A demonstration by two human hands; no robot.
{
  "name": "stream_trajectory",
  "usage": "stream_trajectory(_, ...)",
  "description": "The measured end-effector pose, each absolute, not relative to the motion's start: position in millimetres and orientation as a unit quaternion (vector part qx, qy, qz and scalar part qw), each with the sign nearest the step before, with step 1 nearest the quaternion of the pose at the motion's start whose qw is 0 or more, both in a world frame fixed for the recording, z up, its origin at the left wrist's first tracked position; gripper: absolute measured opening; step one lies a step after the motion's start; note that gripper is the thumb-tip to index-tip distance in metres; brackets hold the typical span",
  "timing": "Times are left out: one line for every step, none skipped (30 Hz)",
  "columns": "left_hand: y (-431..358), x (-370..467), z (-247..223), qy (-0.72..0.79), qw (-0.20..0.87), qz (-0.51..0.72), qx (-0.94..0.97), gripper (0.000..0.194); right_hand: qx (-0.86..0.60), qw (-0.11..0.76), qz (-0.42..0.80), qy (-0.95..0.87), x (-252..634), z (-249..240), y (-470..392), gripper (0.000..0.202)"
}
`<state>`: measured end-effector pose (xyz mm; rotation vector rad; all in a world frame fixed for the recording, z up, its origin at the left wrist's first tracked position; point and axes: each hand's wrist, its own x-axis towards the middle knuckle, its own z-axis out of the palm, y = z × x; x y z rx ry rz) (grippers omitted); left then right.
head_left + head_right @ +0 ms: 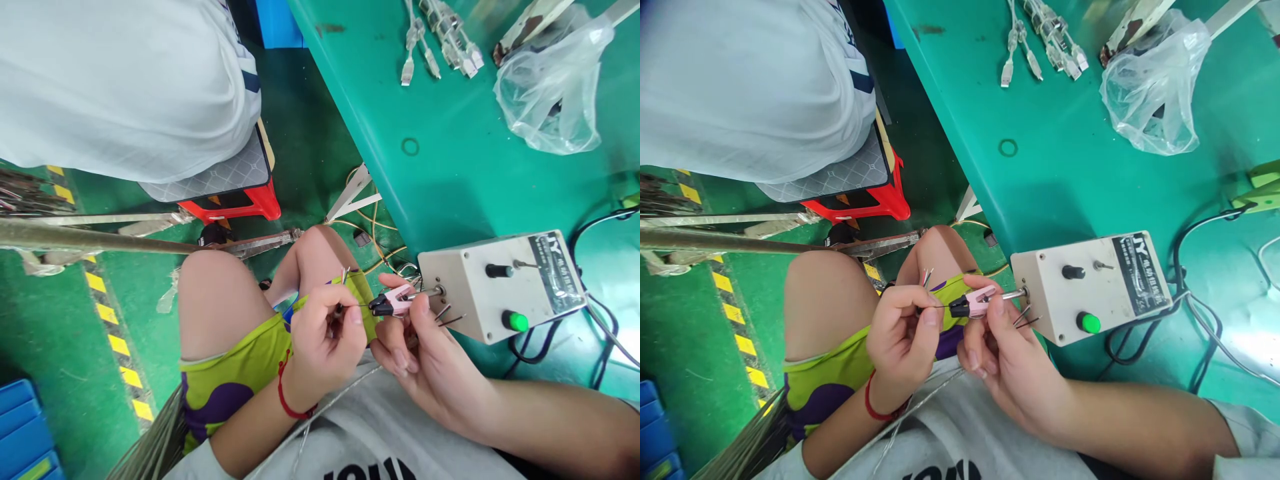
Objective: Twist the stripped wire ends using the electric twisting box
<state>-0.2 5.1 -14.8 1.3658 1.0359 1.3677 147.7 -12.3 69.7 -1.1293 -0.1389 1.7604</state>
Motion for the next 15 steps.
stream_trajectory(5.4,-0.1,-14.7,0.420,0.458,0.554,0.554,0.013,-0.468,0.499,0.727,-0.060,147.5,69.1,-12.6,0.033)
stream_trajectory(5.8,0.0,-14.5,0.420,0.458,0.553,0.555,0.013,-0.469,0.498,0.726,-0.061,147.4,68.8,-12.8,0.032)
stream_trajectory(6.3,0.2,-14.2,0.420,0.456,0.552,0.557,0.013,-0.471,0.498,0.726,-0.062,147.5,68.5,-13.0,0.031)
stream_trajectory(6.9,0.4,-13.9,0.419,0.453,0.552,0.560,0.013,-0.472,0.497,0.725,-0.062,147.6,68.5,-13.1,0.031)
stream_trajectory(7.5,0.5,-13.5,0.418,0.449,0.552,0.564,0.012,-0.473,0.496,0.726,-0.061,147.7,68.5,-13.2,0.031)
stream_trajectory(8.1,0.7,-13.2,0.417,0.445,0.552,0.569,0.012,-0.473,0.495,0.726,-0.062,147.8,68.5,-13.3,0.032)
stream_trajectory(8.7,0.9,-12.9,0.415,0.441,0.552,0.573,0.012,-0.472,0.494,0.728,-0.063,148.0,68.6,-13.4,0.032)
stream_trajectory(9.1,1.0,-12.6,0.415,0.436,0.551,0.578,0.012,-0.470,0.494,0.729,-0.065,148.1,68.7,-13.3,0.032)
stream_trajectory(9.5,1.1,-12.2,0.415,0.432,0.550,0.581,0.012,-0.468,0.493,0.731,-0.066,148.3,68.8,-13.3,0.033)
stream_trajectory(9.8,1.3,-11.8,0.415,0.429,0.550,0.585,0.012,-0.466,0.492,0.732,-0.067,148.4,68.9,-13.1,0.033)
stream_trajectory(10.0,1.3,-11.4,0.416,0.425,0.549,0.587,0.012,-0.465,0.491,0.733,-0.069,148.6,69.0,-12.9,0.033)
stream_trajectory(10.1,1.4,-10.9,0.416,0.422,0.549,0.590,0.011,-0.466,0.490,0.734,-0.070,148.8,69.1,-12.7,0.034)
stream_trajectory(10.1,1.4,-10.5,0.417,0.419,0.548,0.592,0.011,-0.466,0.487,0.735,-0.070,149.0,69.2,-12.5,0.034)
stream_trajectory(10.1,1.4,-10.1,0.417,0.416,0.547,0.594,0.011,-0.468,0.484,0.736,-0.071,149.1,69.2,-12.4,0.034)
stream_trajectory(10.2,1.4,-9.8,0.418,0.412,0.547,0.597,0.011,-0.469,0.483,0.736,-0.071,149.3,69.2,-12.4,0.034)
